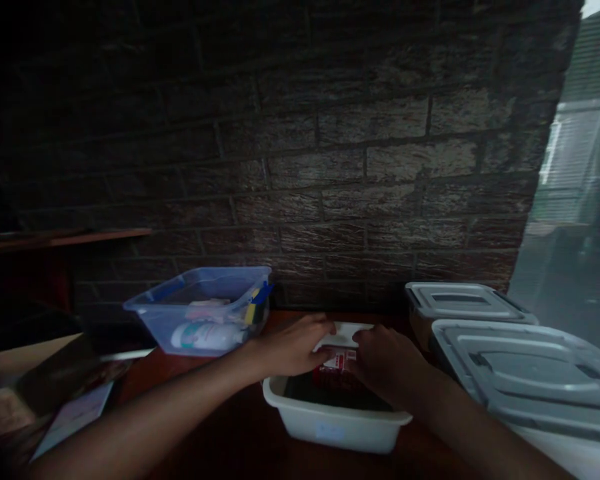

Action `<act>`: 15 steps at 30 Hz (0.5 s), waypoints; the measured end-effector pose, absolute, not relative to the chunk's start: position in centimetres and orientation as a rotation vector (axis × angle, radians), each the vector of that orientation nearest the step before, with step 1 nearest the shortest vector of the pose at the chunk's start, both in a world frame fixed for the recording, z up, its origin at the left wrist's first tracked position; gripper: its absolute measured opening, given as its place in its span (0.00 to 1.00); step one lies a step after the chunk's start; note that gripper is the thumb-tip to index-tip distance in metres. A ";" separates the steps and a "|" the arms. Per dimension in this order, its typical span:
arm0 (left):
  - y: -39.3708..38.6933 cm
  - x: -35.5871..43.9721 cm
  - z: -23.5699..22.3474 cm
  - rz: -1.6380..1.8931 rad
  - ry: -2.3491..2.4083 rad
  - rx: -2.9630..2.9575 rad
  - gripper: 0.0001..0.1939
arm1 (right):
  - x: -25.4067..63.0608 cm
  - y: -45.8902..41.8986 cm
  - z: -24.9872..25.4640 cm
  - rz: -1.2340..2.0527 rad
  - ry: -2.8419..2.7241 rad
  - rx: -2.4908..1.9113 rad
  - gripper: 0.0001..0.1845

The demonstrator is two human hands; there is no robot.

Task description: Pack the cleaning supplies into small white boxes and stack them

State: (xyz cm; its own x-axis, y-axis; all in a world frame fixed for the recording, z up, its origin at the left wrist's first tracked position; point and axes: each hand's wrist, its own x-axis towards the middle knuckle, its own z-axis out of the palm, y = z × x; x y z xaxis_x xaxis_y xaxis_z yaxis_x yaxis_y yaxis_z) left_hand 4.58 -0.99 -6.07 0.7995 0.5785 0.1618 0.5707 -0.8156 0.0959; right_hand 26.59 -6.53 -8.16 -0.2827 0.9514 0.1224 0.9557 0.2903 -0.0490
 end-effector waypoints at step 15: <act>3.3 3.1 -6.7 0.649 1.004 2.841 0.13 | 29.3 -2.8 -3.6 -0.059 -2.511 -1.673 0.22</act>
State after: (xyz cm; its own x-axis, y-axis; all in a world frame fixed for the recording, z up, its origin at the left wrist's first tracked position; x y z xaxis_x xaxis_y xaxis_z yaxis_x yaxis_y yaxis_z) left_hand 3.06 3.28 -6.69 0.6995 0.6121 0.3688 0.5872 -0.7865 0.1914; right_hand 29.25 -2.77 -3.65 -0.3800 0.9166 0.1239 0.9215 0.3868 -0.0358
